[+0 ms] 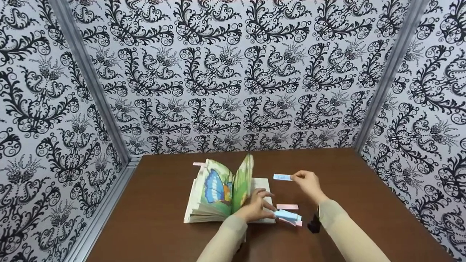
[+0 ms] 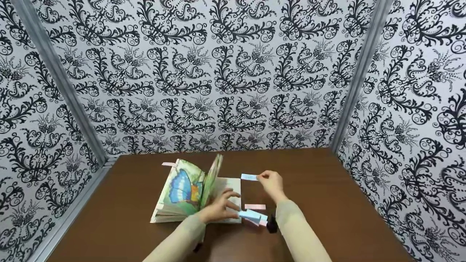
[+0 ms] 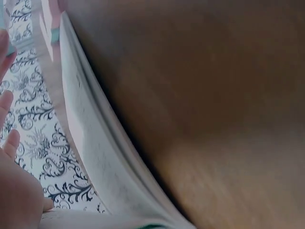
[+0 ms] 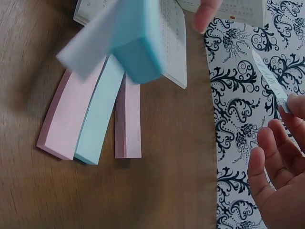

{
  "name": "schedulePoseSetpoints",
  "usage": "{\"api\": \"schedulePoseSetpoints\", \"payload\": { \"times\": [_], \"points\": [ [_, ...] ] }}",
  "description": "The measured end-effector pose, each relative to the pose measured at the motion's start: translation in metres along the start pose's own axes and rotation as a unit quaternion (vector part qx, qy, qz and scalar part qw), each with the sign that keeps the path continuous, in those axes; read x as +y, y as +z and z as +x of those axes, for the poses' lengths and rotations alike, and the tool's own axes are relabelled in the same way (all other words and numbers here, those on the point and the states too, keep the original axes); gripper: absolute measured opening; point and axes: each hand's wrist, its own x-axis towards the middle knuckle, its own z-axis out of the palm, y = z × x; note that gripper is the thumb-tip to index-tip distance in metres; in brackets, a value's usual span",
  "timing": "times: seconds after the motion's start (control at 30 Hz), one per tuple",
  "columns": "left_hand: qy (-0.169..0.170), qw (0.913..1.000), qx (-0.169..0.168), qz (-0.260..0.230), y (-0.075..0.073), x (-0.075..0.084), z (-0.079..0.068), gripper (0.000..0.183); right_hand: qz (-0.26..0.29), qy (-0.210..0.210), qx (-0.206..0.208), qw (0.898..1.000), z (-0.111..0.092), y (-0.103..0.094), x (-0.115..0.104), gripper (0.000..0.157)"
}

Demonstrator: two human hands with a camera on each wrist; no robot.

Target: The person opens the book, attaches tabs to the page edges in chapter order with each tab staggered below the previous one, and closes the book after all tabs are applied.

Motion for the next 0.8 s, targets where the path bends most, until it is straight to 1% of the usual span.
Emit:
{"api": "schedulePoseSetpoints", "payload": {
  "times": [0.07,0.13,0.23,0.37,0.4,0.43,0.5,0.57,0.6,0.67,0.77,0.8],
  "points": [
    [-0.001,0.9992,-0.009,-0.039,0.005,0.002,-0.001,0.051,0.000,0.007,-0.003,1.000,-0.001,-0.001,0.001,0.011],
    [-0.009,0.9968,-0.020,-0.077,0.010,0.004,-0.002,0.061,-0.005,0.009,-0.006,1.000,-0.001,-0.001,0.003,0.012],
    [-0.021,0.9922,-0.046,-0.114,0.015,0.007,-0.003,0.063,-0.006,0.015,-0.012,1.000,-0.002,-0.002,0.004,0.013],
    [-0.055,0.9853,-0.081,-0.140,0.019,0.009,-0.005,0.062,-0.006,0.016,-0.015,1.000,-0.002,-0.003,0.006,0.014],
    [-0.060,0.9849,-0.087,-0.137,0.020,0.009,-0.005,0.062,-0.005,0.017,-0.014,1.000,-0.002,-0.003,0.007,0.014],
    [-0.061,0.9863,-0.091,-0.124,0.020,0.009,-0.005,0.060,-0.005,0.017,-0.013,1.000,-0.002,-0.003,0.007,0.014],
    [-0.050,0.9916,-0.097,-0.069,0.022,0.009,-0.005,0.051,-0.006,0.016,-0.012,1.000,-0.002,-0.004,0.008,0.014],
    [-0.034,0.9943,-0.099,-0.016,0.023,0.008,-0.004,0.039,-0.006,0.016,-0.009,1.000,-0.002,-0.004,0.009,0.014],
    [-0.023,0.9949,-0.098,0.014,0.023,0.008,-0.004,0.034,-0.007,0.016,-0.008,1.000,-0.002,-0.004,0.010,0.013],
    [-0.007,0.9941,-0.095,0.053,0.024,0.007,-0.003,0.027,-0.006,0.014,-0.009,1.000,-0.002,-0.004,0.011,0.013],
    [-0.008,0.9939,-0.091,0.062,0.023,0.008,-0.003,0.028,-0.003,0.012,-0.010,1.000,-0.003,-0.004,0.013,0.013],
    [-0.014,0.9946,-0.089,0.053,0.022,0.007,-0.004,0.029,-0.003,0.012,-0.010,1.000,-0.003,-0.004,0.014,0.013]
  ]
}}
